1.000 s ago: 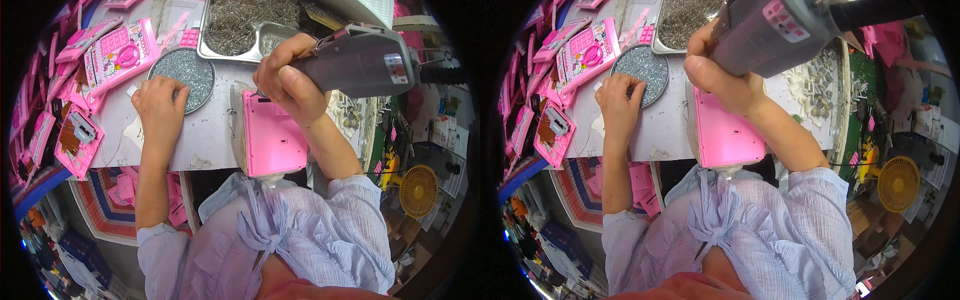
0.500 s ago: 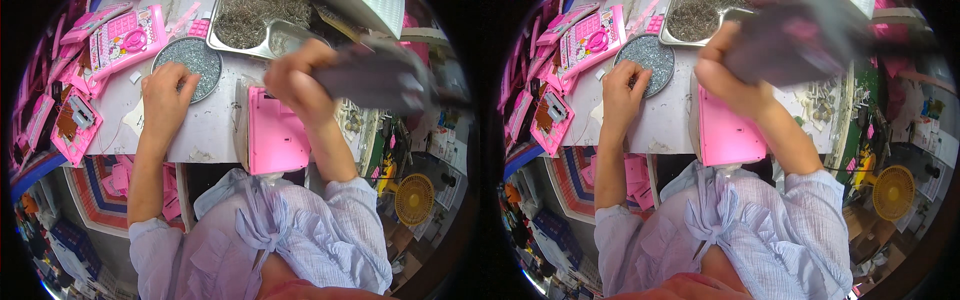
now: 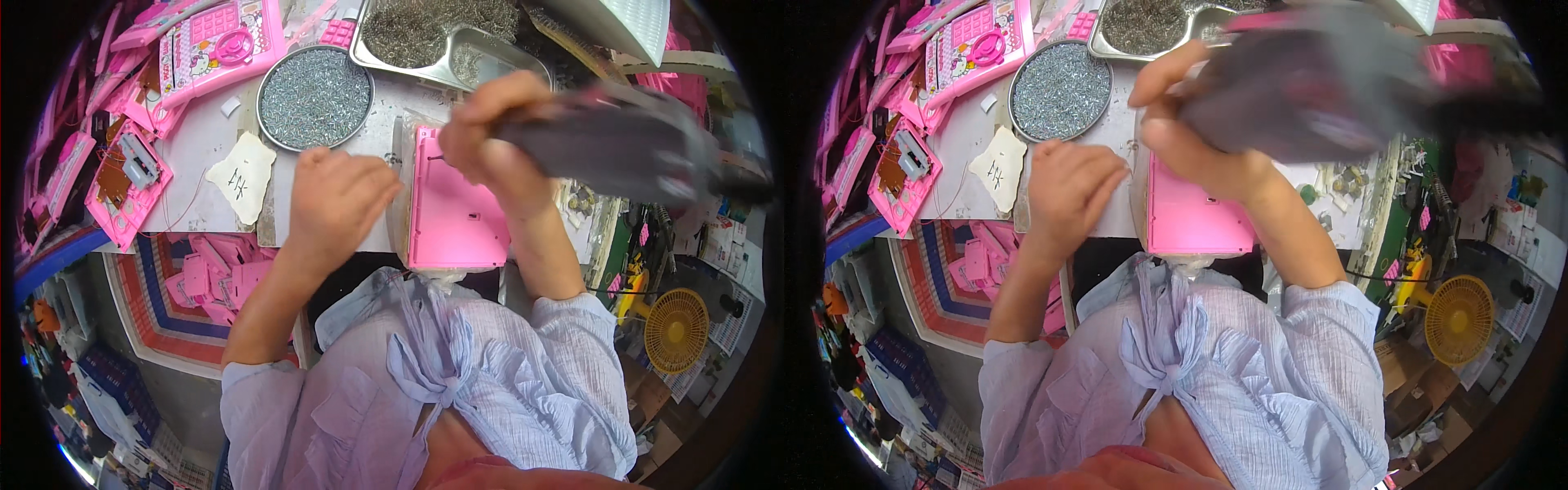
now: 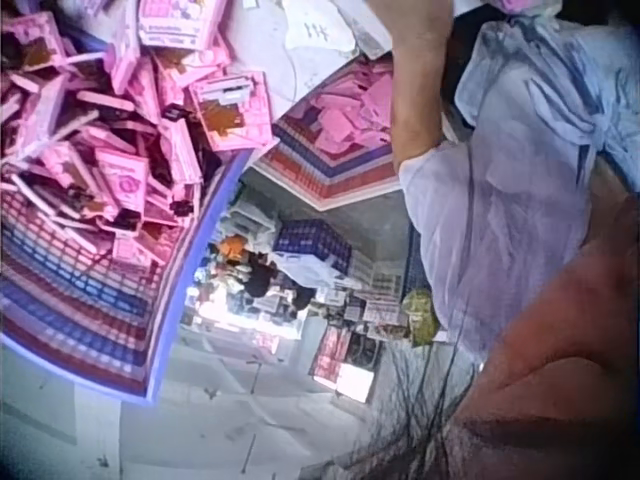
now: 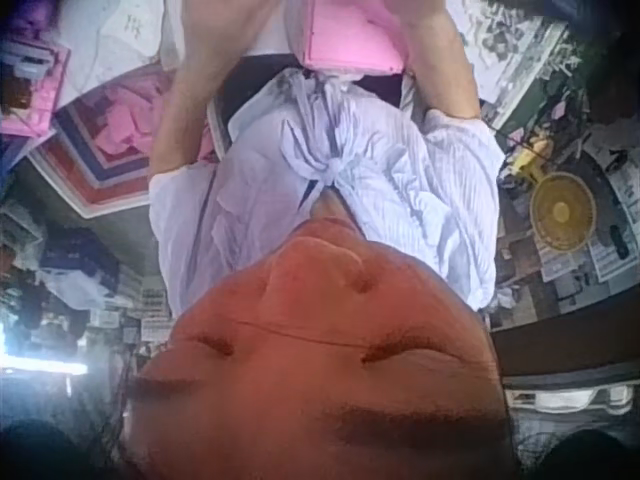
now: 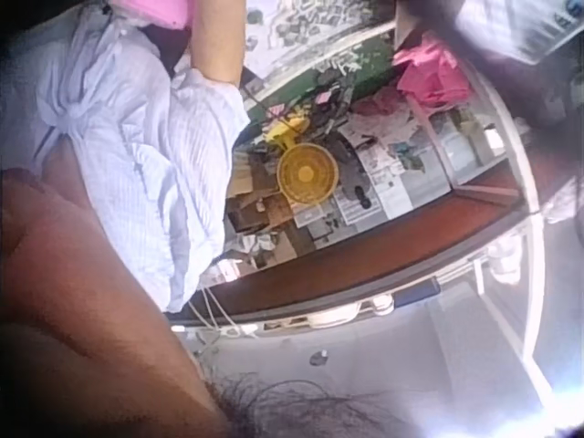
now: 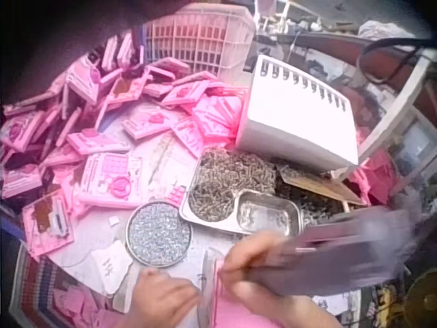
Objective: Assembling the internal components of a pink electronic toy, including soldering wires and using an electric screwdriver.
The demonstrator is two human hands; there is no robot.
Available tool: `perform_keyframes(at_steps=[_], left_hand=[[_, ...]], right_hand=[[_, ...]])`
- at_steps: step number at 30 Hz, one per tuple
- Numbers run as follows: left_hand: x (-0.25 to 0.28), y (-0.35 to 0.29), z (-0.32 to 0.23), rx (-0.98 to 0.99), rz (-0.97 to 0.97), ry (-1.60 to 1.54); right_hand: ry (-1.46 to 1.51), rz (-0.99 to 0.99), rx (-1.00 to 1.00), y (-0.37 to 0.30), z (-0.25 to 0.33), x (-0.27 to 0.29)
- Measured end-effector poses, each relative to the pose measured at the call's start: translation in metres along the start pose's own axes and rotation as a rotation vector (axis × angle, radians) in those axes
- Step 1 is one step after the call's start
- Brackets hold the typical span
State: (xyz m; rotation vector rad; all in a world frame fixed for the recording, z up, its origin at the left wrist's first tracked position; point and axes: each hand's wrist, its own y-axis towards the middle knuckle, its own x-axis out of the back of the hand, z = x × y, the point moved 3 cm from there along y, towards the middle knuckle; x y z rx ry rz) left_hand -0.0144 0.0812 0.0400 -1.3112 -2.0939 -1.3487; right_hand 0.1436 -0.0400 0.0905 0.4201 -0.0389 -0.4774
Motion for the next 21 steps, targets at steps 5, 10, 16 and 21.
perform_keyframes(at_steps=[5,10,16,21], left_hand=[[-0.006,-0.007,-0.020,-0.059,-0.080,-0.130],[-0.008,-0.011,-0.025,-0.042,-0.096,-0.205],[-0.006,-0.012,-0.030,-0.032,-0.111,-0.243],[-0.010,-0.016,-0.032,-0.016,-0.121,-0.280]], right_hand=[[0.289,0.031,0.066,-0.005,0.055,-0.016],[0.323,0.045,0.049,-0.013,0.058,-0.024],[0.345,0.030,0.018,-0.018,0.061,-0.030],[0.301,0.017,0.001,-0.024,0.061,-0.031]])
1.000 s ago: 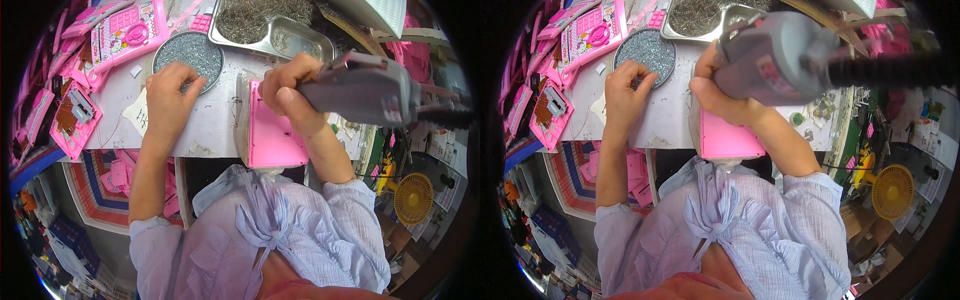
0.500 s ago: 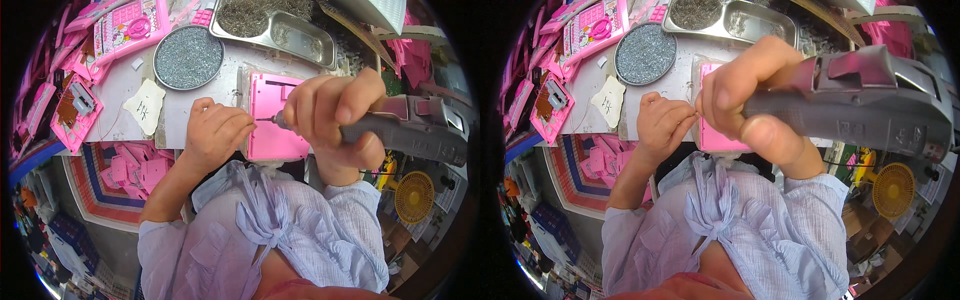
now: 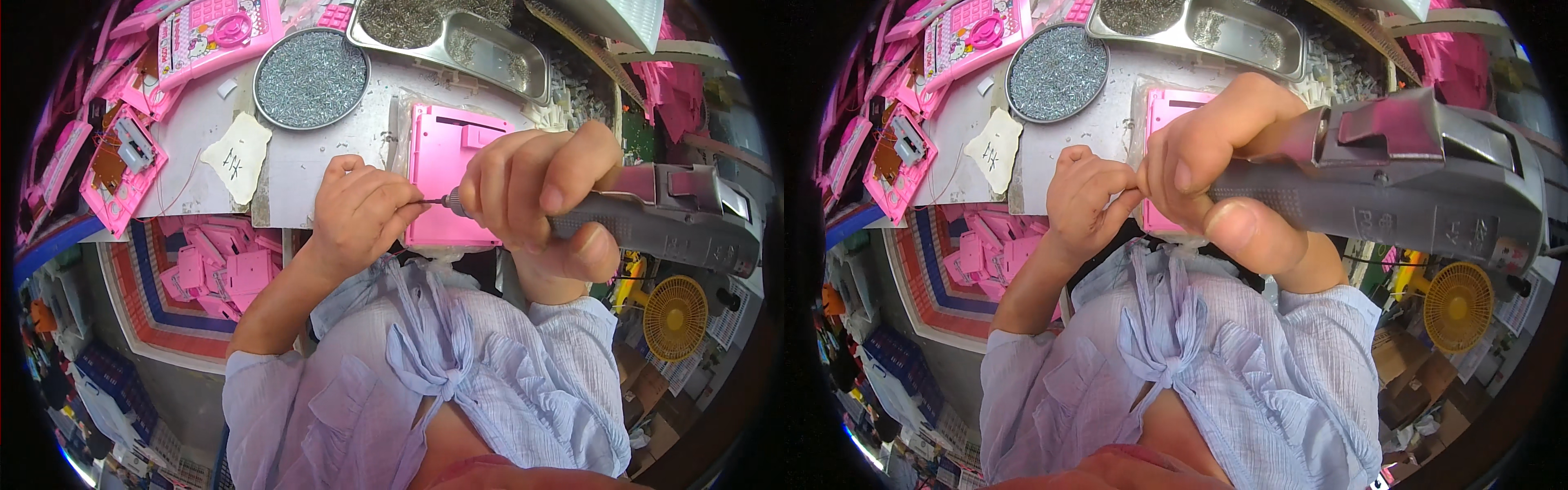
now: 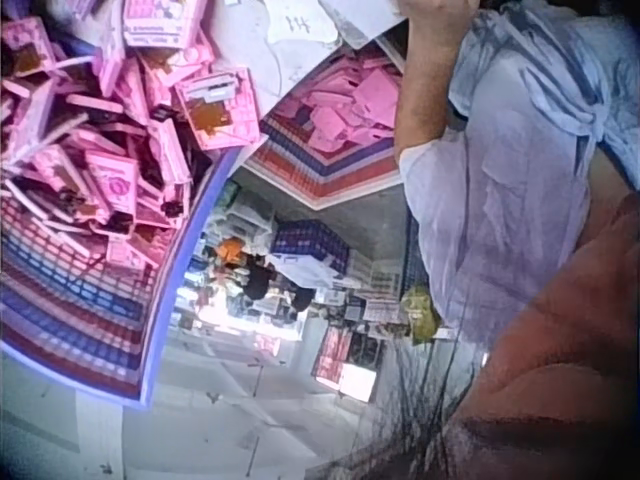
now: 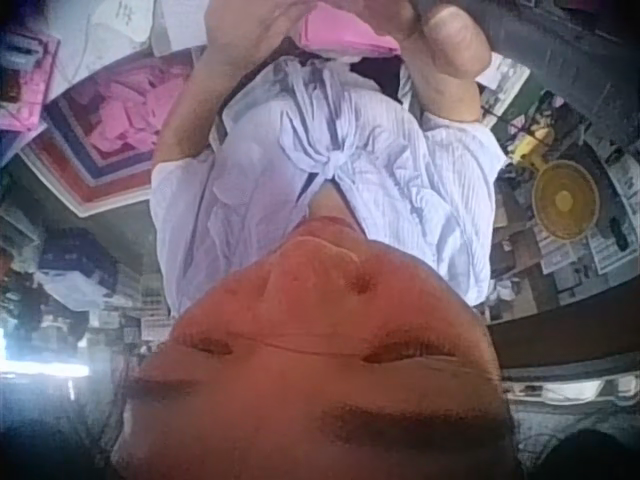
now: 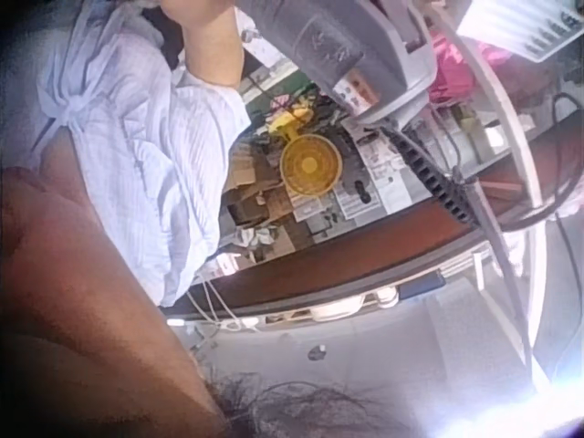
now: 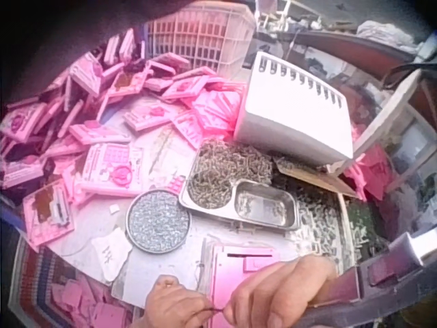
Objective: Assembling the internal components of a pink electronic toy, including soldering wires and using an electric screwdriver.
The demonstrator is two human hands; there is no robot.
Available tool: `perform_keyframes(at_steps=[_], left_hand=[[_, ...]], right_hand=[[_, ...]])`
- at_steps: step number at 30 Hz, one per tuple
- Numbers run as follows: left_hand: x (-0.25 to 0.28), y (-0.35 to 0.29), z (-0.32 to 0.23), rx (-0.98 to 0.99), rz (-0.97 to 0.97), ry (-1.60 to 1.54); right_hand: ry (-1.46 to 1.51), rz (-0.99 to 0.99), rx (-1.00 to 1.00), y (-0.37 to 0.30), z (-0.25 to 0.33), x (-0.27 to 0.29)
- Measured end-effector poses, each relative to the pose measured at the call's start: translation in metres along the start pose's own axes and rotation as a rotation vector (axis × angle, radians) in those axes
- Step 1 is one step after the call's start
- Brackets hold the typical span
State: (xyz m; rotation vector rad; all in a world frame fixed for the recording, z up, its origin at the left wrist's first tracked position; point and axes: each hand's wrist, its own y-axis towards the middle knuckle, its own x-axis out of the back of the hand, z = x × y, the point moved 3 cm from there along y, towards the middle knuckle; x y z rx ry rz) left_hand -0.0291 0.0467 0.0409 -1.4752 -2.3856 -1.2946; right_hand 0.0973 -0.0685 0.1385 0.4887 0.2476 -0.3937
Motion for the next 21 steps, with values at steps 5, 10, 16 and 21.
perform_keyframes(at_steps=[5,10,16,21], left_hand=[[-0.001,-0.004,-0.006,0.129,0.070,-0.108],[0.016,-0.013,0.002,0.179,0.077,0.045],[0.033,-0.025,0.011,0.446,0.045,0.026],[0.024,-0.030,0.009,0.312,0.104,0.020]], right_hand=[[-0.044,-0.065,-0.051,-0.008,-0.001,-0.007],[-0.067,-0.090,-0.089,-0.019,-0.011,-0.007],[-0.095,-0.078,-0.137,-0.024,-0.030,-0.006],[-0.397,0.105,-0.234,-0.026,-0.032,-0.008]])
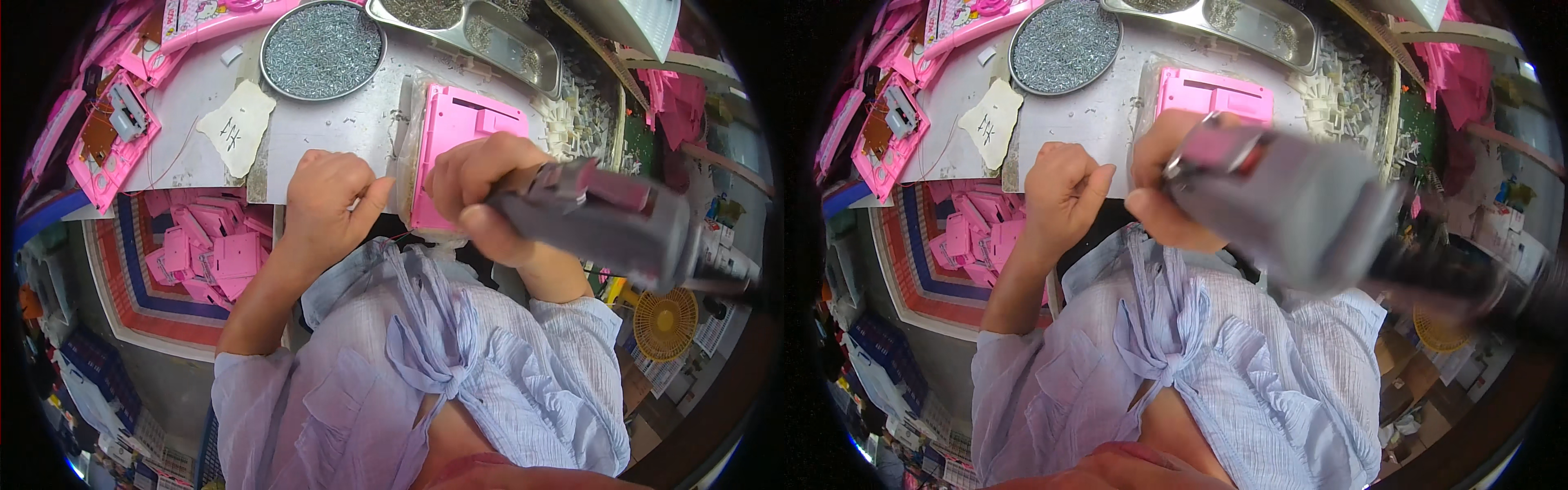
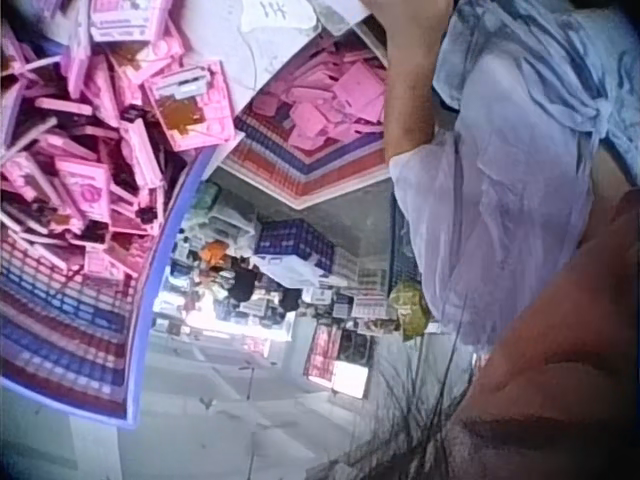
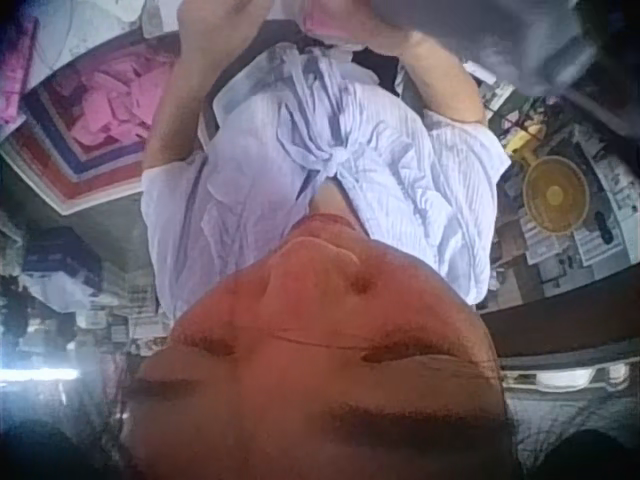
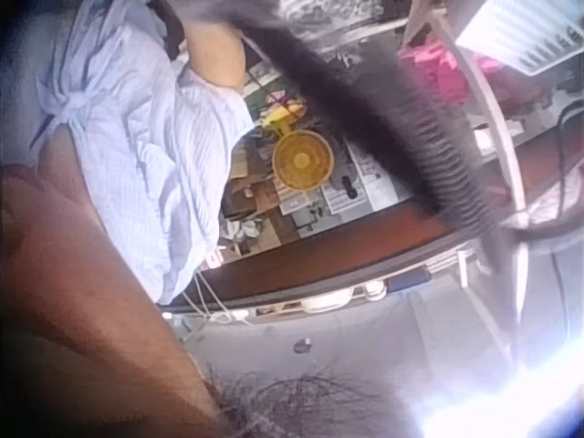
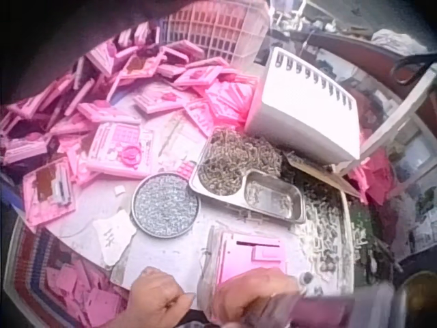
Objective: Assembling the internal components of a pink electronic toy, including soldering wires and using an electric screwdriver.
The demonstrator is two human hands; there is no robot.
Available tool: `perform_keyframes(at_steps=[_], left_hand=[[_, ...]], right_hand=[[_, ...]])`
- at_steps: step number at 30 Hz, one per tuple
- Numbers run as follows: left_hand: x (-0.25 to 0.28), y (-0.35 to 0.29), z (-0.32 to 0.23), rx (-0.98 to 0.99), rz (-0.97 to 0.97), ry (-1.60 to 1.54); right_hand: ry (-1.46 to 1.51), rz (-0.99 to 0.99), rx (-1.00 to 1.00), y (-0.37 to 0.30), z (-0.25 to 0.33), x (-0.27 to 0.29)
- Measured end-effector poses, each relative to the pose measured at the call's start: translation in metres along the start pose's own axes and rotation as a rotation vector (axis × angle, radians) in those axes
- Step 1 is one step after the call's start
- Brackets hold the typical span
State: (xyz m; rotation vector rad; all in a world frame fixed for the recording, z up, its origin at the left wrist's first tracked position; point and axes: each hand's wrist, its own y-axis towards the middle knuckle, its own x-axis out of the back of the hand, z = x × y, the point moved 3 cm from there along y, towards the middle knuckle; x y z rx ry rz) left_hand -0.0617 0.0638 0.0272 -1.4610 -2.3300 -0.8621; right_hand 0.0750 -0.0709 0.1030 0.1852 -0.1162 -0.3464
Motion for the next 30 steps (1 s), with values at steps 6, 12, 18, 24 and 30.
perform_keyframes(at_steps=[6,12,18,24,30], left_hand=[[-0.015,-0.002,-0.009,-0.102,0.050,0.097],[-0.022,-0.002,-0.014,-0.087,0.011,-0.021],[-0.021,-0.003,-0.020,-0.104,0.003,-0.048],[-0.014,0.000,-0.030,-0.159,0.043,0.006],[-0.003,0.005,-0.003,-0.099,-0.014,0.061]], right_hand=[[-0.036,0.011,0.195,-0.001,-0.013,-0.007],[0.270,-0.038,0.155,0.008,0.022,0.006],[0.338,-0.068,0.176,0.001,0.021,-0.005],[0.440,0.106,0.286,-0.007,0.011,-0.003],[0.345,-0.035,0.205,-0.027,0.003,-0.011]])
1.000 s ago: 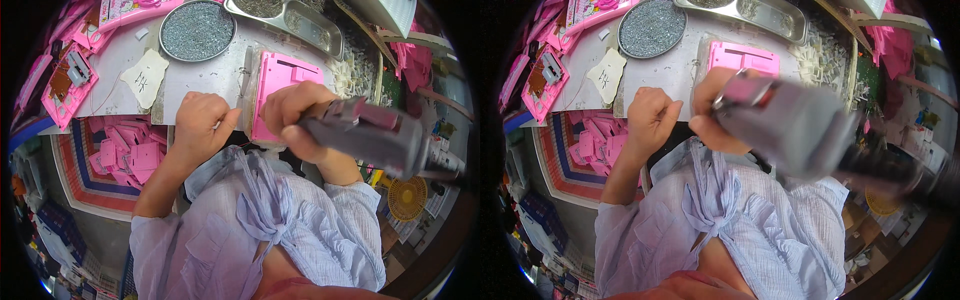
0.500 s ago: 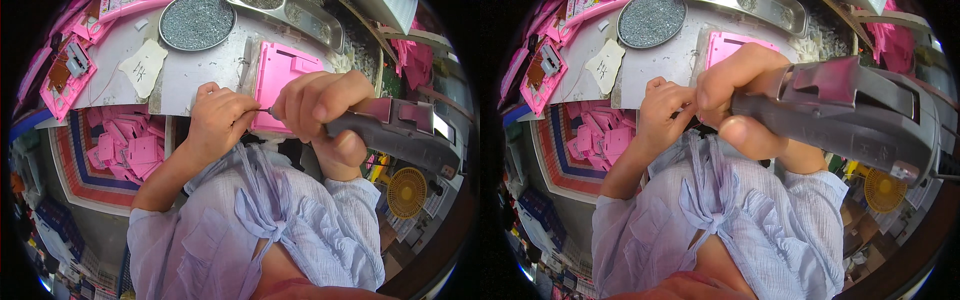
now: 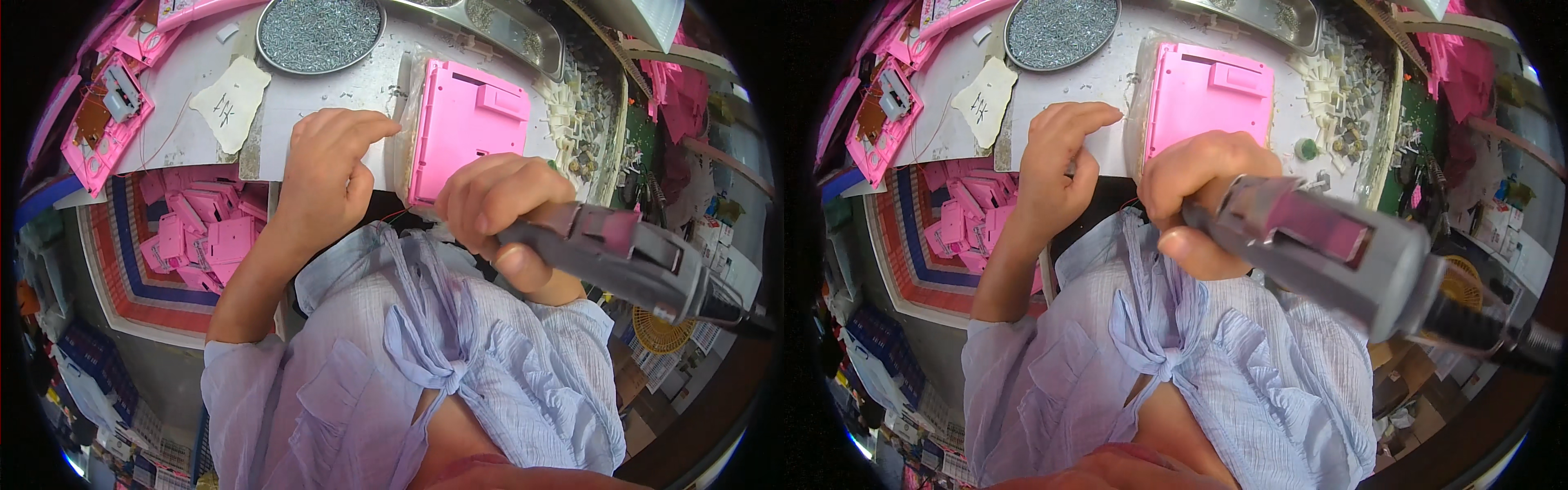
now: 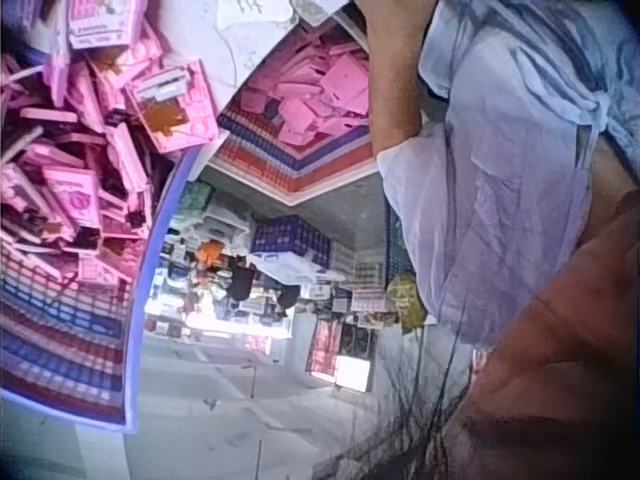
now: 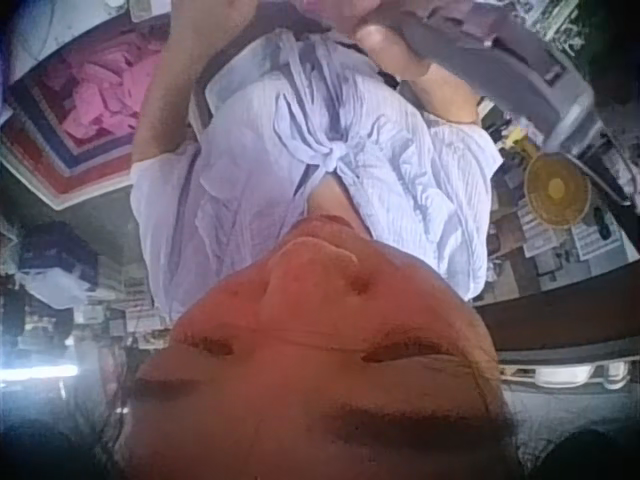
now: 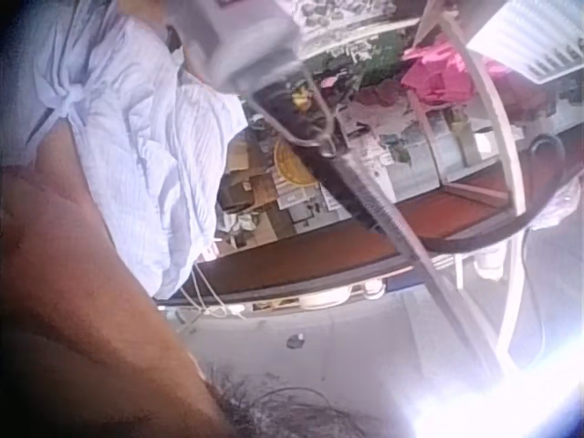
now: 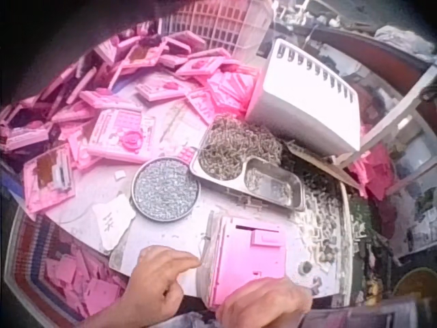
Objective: Assembling the internal components of a pink electronic toy, including soldering wires and using an electric screwdriver.
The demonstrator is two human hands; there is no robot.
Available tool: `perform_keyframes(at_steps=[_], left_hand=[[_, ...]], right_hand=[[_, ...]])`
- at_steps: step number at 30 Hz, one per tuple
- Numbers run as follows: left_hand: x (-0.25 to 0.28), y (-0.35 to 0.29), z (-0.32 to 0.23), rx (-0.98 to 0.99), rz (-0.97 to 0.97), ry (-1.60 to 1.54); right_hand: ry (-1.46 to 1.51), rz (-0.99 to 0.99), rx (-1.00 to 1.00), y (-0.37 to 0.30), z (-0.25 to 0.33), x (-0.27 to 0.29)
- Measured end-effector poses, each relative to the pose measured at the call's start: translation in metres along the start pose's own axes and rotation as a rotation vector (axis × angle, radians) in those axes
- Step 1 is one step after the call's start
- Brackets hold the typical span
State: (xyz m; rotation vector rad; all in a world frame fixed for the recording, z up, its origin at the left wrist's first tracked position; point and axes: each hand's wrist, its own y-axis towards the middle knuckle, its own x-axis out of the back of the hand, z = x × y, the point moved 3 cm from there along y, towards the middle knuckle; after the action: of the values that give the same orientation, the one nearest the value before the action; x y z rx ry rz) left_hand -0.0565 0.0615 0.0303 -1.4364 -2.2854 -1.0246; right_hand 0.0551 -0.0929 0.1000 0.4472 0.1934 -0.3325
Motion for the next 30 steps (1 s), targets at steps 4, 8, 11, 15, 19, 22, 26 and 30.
perform_keyframes(at_steps=[4,8,11,15,19,22,26,30], left_hand=[[-0.007,-0.003,0.004,0.033,-0.001,-0.003],[-0.010,0.000,0.003,-0.003,0.048,-0.072],[-0.008,-0.002,-0.012,-0.045,0.198,-0.086],[-0.014,-0.013,-0.022,-0.141,0.209,0.010],[-0.015,-0.016,-0.024,-0.137,0.134,-0.093],[-0.017,-0.019,-0.024,-0.082,0.065,-0.317],[-0.019,-0.022,-0.024,-0.046,-0.040,-0.527],[-0.021,-0.028,-0.027,-0.030,-0.086,-0.576]], right_hand=[[-0.117,0.029,0.008,-0.001,-0.005,-0.007],[-0.076,-0.018,0.046,0.000,-0.010,-0.006],[0.031,-0.022,0.062,0.003,-0.005,-0.001],[0.067,0.043,0.085,0.011,0.001,0.002],[0.088,0.047,0.129,0.013,0.009,0.001],[0.083,0.049,0.143,0.016,0.021,-0.001],[0.124,0.015,0.185,0.016,0.028,-0.006],[0.119,0.015,0.201,0.017,0.034,-0.011]])
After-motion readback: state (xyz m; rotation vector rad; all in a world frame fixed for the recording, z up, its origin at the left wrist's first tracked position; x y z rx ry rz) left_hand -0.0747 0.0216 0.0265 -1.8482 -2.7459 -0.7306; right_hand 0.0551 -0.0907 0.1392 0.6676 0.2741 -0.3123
